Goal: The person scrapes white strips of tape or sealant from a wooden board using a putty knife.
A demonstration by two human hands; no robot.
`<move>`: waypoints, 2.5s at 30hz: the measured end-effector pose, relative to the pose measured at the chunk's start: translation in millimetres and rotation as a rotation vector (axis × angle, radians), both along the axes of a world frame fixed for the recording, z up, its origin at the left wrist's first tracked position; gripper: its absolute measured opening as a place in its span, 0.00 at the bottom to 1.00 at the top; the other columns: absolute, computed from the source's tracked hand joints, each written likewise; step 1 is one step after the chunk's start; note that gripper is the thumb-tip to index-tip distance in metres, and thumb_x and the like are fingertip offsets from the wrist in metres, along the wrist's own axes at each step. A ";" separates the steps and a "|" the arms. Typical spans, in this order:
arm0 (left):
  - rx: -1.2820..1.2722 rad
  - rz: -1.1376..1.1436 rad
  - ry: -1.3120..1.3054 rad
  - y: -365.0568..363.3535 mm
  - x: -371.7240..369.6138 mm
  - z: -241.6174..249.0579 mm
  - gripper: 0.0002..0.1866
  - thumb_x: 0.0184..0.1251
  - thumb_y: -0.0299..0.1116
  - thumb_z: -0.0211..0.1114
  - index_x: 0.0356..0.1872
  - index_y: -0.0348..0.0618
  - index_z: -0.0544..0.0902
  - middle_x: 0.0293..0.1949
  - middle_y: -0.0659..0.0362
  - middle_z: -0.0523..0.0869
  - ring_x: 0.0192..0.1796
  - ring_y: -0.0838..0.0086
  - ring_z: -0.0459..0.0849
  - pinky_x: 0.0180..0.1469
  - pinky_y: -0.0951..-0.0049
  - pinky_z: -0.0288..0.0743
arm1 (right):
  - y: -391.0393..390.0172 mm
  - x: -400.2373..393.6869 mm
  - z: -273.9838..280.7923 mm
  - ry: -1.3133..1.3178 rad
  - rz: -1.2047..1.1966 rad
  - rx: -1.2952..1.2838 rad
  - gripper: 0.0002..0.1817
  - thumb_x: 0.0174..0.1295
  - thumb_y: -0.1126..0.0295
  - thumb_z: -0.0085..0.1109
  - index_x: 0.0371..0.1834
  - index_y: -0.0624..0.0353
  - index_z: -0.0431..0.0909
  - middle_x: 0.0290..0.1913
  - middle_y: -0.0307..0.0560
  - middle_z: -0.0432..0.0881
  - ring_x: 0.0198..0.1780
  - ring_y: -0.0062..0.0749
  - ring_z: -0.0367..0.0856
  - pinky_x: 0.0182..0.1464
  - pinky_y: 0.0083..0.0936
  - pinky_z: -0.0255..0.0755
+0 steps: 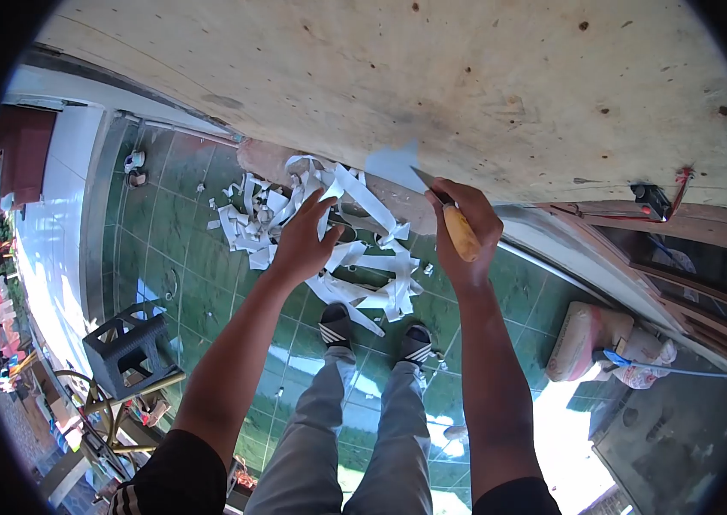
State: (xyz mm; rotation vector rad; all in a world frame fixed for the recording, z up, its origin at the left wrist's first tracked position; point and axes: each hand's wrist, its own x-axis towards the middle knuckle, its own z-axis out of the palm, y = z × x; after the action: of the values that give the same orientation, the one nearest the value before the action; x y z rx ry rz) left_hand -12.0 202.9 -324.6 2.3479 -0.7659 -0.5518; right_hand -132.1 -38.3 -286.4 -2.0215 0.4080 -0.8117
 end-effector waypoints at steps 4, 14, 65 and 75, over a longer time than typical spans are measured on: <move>-0.123 0.066 0.234 -14.9 -39.5 6.5 0.25 0.72 0.38 0.71 0.67 0.45 0.81 0.78 0.43 0.71 0.72 0.44 0.79 0.70 0.54 0.76 | -17.1 30.1 14.8 -0.024 0.036 -0.358 0.17 0.57 0.86 0.71 0.50 0.62 0.87 0.48 0.55 0.91 0.47 0.48 0.91 0.51 0.35 0.85; -0.212 0.134 0.282 -3.9 -92.6 -13.0 0.20 0.72 0.35 0.71 0.63 0.42 0.84 0.76 0.44 0.75 0.61 0.54 0.89 0.62 0.59 0.81 | -19.1 32.1 17.7 -0.046 -0.064 -0.484 0.14 0.59 0.87 0.71 0.47 0.63 0.88 0.47 0.52 0.90 0.47 0.45 0.91 0.50 0.33 0.86; -0.562 0.421 0.332 -149.0 6.3 26.4 0.17 0.74 0.40 0.70 0.48 0.32 0.90 0.37 0.49 0.93 0.39 0.66 0.92 0.46 0.68 0.82 | 17.4 -48.7 -17.0 0.052 -0.178 -0.144 0.08 0.65 0.84 0.69 0.46 0.65 0.86 0.45 0.55 0.91 0.47 0.44 0.92 0.51 0.34 0.86; -0.581 0.547 0.383 -171.3 8.9 29.6 0.16 0.71 0.37 0.72 0.47 0.31 0.92 0.41 0.51 0.94 0.44 0.70 0.90 0.52 0.69 0.79 | 73.9 -126.2 -46.4 0.262 -0.225 0.123 0.06 0.67 0.80 0.70 0.45 0.64 0.87 0.44 0.54 0.92 0.45 0.45 0.92 0.48 0.34 0.86</move>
State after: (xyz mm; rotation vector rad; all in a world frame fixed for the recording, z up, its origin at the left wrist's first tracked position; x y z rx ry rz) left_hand -3.1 31.6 -295.0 1.7251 -0.0676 -0.4385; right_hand -258.3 35.6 -332.9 -1.9947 0.8261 -0.6381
